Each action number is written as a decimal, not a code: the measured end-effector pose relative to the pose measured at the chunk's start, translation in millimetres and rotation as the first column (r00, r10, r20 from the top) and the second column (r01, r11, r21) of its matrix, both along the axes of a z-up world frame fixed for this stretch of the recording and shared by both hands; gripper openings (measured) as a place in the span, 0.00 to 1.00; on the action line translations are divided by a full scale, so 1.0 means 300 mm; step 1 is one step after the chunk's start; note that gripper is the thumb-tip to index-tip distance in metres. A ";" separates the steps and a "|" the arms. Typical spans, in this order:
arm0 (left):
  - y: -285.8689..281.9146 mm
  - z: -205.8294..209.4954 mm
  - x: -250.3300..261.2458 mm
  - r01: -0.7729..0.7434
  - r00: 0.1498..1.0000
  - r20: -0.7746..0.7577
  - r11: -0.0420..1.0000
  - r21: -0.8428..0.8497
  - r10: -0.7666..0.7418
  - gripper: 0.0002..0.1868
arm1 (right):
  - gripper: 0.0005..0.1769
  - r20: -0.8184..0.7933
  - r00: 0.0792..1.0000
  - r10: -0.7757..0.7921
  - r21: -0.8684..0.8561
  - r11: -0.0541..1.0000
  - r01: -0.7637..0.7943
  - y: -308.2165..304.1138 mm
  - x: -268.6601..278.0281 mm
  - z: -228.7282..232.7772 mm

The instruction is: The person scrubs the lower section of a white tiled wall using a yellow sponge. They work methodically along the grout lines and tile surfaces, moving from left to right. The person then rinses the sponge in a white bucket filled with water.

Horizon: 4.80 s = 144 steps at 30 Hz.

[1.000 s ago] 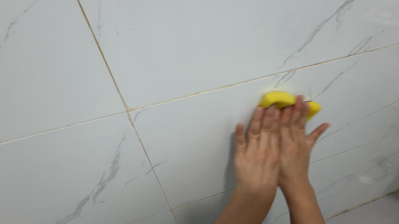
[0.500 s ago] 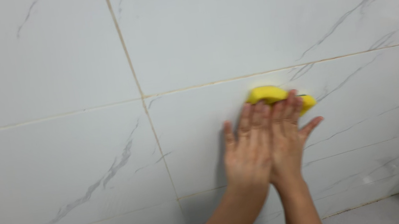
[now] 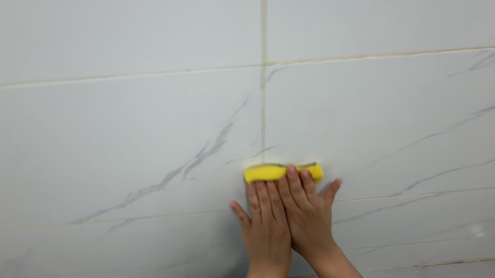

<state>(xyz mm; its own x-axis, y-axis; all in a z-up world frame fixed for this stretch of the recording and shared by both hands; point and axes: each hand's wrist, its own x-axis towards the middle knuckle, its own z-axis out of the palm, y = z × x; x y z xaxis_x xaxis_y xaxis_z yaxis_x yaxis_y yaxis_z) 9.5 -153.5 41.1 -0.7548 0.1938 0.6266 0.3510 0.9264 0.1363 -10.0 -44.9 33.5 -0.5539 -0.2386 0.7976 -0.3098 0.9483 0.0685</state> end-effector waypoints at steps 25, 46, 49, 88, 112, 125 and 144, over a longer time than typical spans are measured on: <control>-0.803 -0.429 -0.036 -0.213 0.965 0.162 0.976 0.032 0.206 0.33 | 0.34 0.237 0.963 0.132 0.141 0.975 -0.169 -0.790 -0.074 -0.466; -0.581 -0.471 -0.037 0.149 0.985 0.089 0.989 -0.019 -0.147 0.36 | 0.46 0.180 0.957 -0.229 0.103 0.971 0.214 -0.530 0.007 -0.484; -0.522 -0.533 -0.054 0.124 0.992 0.014 0.992 0.003 -0.124 0.36 | 0.44 0.125 0.952 -0.280 0.098 0.958 0.269 -0.476 -0.033 -0.558; -0.230 -0.412 -0.089 0.103 0.987 -0.110 0.988 -0.117 -0.116 0.42 | 0.46 0.028 0.974 -0.224 -0.031 0.974 0.225 -0.209 -0.043 -0.399; -0.431 -0.440 -0.074 0.098 0.982 -0.161 0.995 0.000 -0.097 0.33 | 0.47 0.090 0.995 -0.045 -0.105 0.993 0.055 -0.409 -0.039 -0.471; -1.132 -0.489 -0.108 -0.223 0.966 0.120 0.973 -0.066 0.230 0.31 | 0.29 0.122 0.983 0.135 0.034 0.990 -0.140 -1.120 -0.135 -0.555; -0.385 -0.389 -0.051 0.170 0.976 0.173 0.959 -0.225 -0.133 0.50 | 0.45 0.241 0.909 -0.341 0.023 0.938 0.346 -0.357 0.010 -0.509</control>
<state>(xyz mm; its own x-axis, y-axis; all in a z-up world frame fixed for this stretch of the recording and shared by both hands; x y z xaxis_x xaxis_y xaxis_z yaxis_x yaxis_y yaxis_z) -5.8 -269.2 -75.7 -0.7890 0.4420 0.4267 0.4818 0.8761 -0.0166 -7.1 -152.0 -119.1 -0.7725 0.0144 0.6348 0.0302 0.9994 0.0141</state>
